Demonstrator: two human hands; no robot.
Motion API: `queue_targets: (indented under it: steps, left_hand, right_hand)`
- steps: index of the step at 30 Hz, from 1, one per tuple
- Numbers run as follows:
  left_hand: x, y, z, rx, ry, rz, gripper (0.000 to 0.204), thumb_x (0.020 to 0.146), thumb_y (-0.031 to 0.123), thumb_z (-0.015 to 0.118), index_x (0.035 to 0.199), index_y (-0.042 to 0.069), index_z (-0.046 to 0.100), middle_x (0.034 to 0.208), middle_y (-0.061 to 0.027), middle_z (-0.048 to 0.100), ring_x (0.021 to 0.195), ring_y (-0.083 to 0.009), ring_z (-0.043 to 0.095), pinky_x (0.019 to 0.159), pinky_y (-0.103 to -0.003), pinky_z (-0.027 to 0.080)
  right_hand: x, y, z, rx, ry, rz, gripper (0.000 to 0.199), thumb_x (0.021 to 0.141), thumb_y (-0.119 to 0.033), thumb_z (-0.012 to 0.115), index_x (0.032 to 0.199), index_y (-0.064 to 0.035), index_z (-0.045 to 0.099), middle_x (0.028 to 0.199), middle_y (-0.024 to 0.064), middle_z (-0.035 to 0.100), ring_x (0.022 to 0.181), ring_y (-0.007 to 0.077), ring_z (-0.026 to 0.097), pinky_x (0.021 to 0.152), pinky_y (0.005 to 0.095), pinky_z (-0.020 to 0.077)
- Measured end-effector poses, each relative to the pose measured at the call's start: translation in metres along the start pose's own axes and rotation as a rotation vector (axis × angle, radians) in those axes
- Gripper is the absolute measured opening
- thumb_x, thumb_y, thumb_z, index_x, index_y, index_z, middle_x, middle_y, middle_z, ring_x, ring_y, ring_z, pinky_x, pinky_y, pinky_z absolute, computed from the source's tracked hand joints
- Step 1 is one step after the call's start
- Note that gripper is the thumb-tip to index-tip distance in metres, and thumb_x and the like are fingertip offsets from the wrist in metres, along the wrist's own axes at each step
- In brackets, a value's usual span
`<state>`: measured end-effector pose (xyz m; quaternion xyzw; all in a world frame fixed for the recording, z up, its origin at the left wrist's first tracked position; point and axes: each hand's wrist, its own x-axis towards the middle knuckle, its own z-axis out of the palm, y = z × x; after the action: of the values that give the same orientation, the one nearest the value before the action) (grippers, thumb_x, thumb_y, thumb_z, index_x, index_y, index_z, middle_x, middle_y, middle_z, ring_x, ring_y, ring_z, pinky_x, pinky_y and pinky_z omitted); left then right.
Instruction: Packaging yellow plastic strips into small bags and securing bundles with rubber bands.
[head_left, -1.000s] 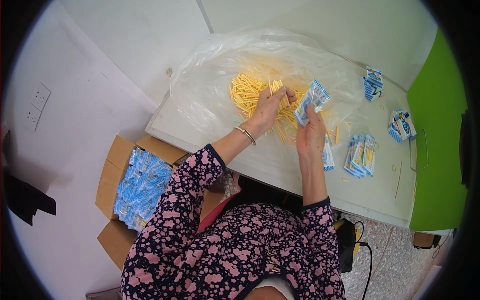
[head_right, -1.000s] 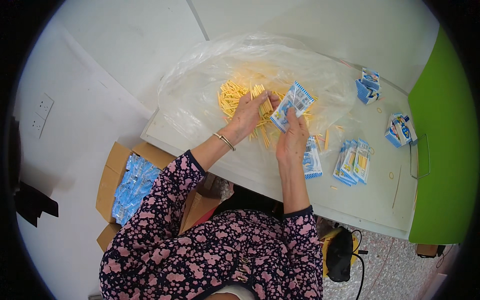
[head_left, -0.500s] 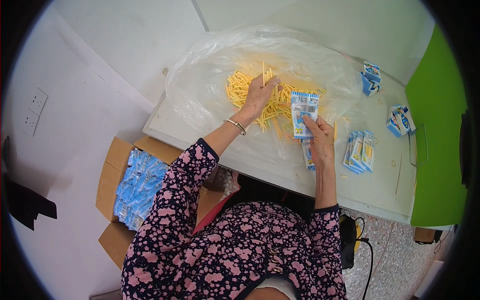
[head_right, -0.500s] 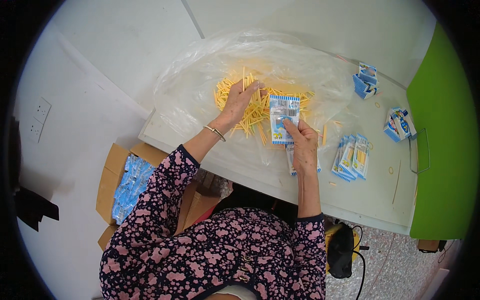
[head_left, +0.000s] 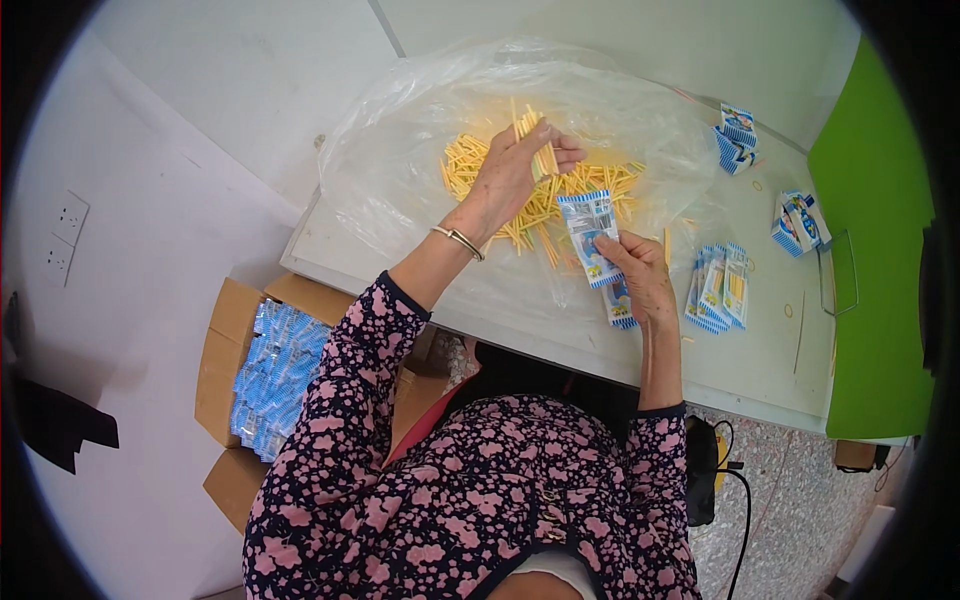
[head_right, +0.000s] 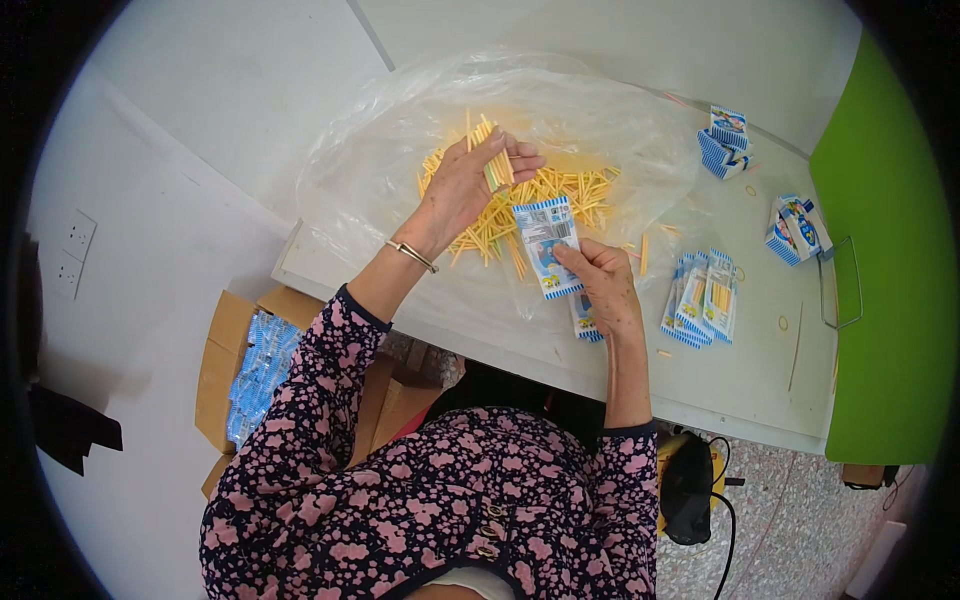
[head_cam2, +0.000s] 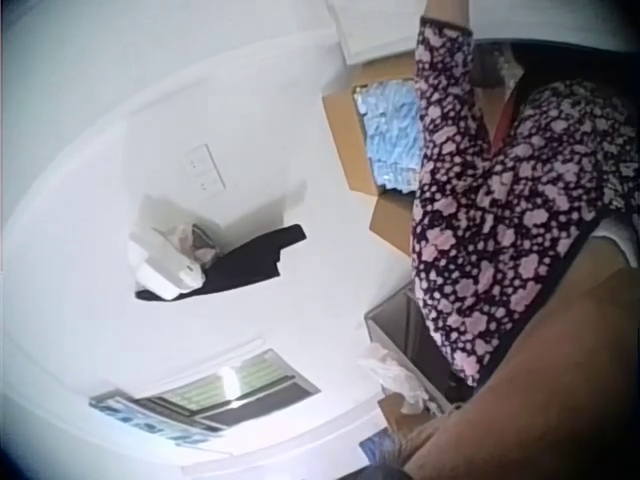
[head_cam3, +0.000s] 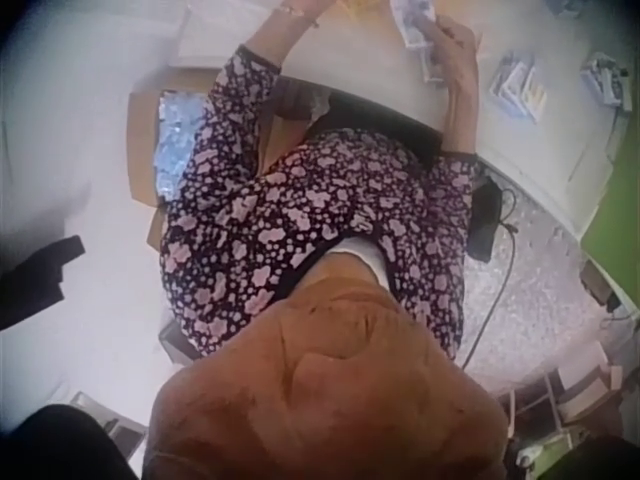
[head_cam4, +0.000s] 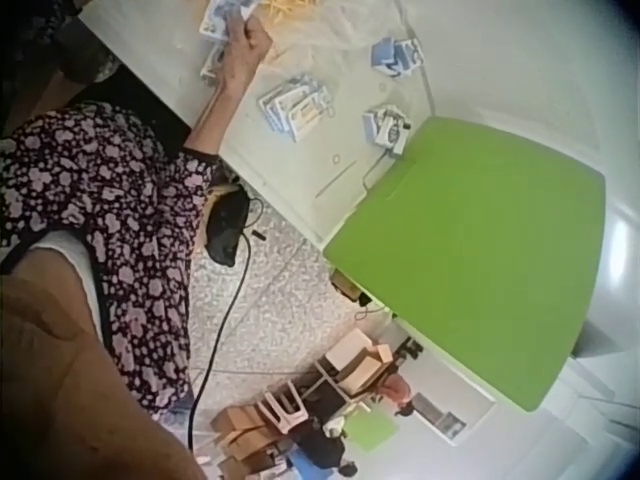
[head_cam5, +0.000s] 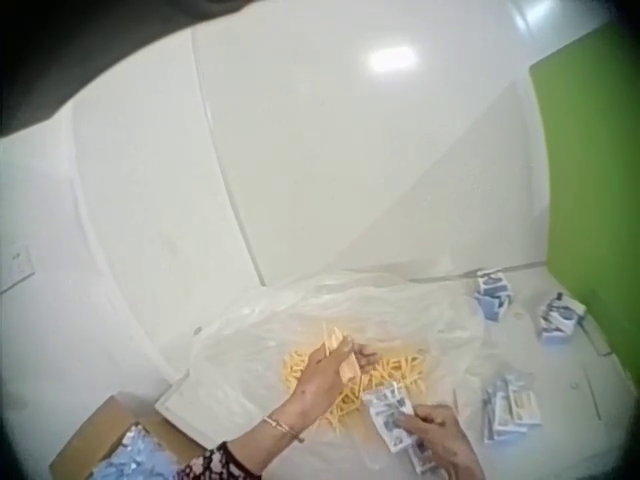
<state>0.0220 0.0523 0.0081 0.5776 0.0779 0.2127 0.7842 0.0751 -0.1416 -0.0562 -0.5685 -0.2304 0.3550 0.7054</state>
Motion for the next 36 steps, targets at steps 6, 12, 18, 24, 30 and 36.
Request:
queue_targets:
  steps: [6,12,18,24,30,36]
  left_hand:
    - [-0.016,0.006,0.028,-0.077,-0.074,-0.107,0.027,0.094,0.028,0.043,0.094,0.001,0.051,0.093,-0.0124,0.059,0.091,-0.0223,0.060,0.078,-0.033,0.049]
    - [-0.020,-0.006,0.033,0.004,-0.169,-0.077,0.028,0.094,0.030,0.042,0.094,0.003,0.048,0.093,-0.0134,0.060,0.092,-0.0215,0.060,0.078,-0.030,0.049]
    - [-0.029,-0.012,0.040,0.022,-0.129,-0.035,0.030,0.095,0.030,0.041,0.097,0.001,0.047,0.093,-0.0137,0.060,0.090,-0.0208,0.060,0.078,-0.031,0.049]
    - [-0.031,-0.013,0.043,0.110,-0.113,0.041,0.030,0.095,0.029,0.040,0.100,0.000,0.045,0.094,-0.0138,0.059,0.090,-0.0207,0.060,0.081,-0.031,0.048]
    - [-0.043,-0.020,0.052,-0.014,-0.062,-0.072,0.031,0.096,0.029,0.039,0.100,-0.001,0.043,0.094,-0.0142,0.059,0.090,-0.0204,0.060,0.080,-0.030,0.049]
    - [-0.050,-0.029,0.046,-0.030,-0.023,-0.016,0.036,0.096,0.030,0.038,0.098,-0.003,0.050,0.093,-0.0131,0.059,0.091,-0.0195,0.059,0.080,-0.030,0.049]
  right_hand:
    - [-0.004,0.000,-0.008,-0.061,-0.071,-0.009,0.017,0.082,-0.017,0.063,0.085,-0.0008,0.067,0.070,-0.0016,0.061,0.057,0.0014,0.048,0.052,0.0169,0.0357]
    - [-0.008,0.002,-0.012,-0.009,-0.104,-0.005,0.022,0.082,-0.016,0.064,0.093,0.0018,0.066,0.075,0.0003,0.064,0.062,0.0032,0.052,0.056,0.0171,0.0392]
    - [-0.013,0.006,-0.017,-0.027,-0.084,-0.004,0.020,0.082,-0.016,0.063,0.089,0.0014,0.066,0.073,-0.0007,0.063,0.061,0.0025,0.051,0.054,0.0172,0.0383]
    - [-0.018,0.001,-0.017,-0.094,-0.076,-0.027,0.018,0.082,-0.016,0.063,0.088,0.0004,0.067,0.071,-0.0022,0.062,0.060,0.0018,0.049,0.053,0.0171,0.0374]
    - [-0.022,-0.002,-0.017,-0.107,-0.090,-0.054,0.018,0.083,-0.016,0.062,0.087,0.0006,0.067,0.072,-0.0024,0.061,0.059,0.0015,0.048,0.052,0.0168,0.0364]
    - [-0.024,0.002,-0.018,-0.110,-0.064,-0.058,0.018,0.083,-0.016,0.062,0.088,0.0008,0.067,0.070,-0.0026,0.060,0.059,0.0015,0.048,0.052,0.0166,0.0365]
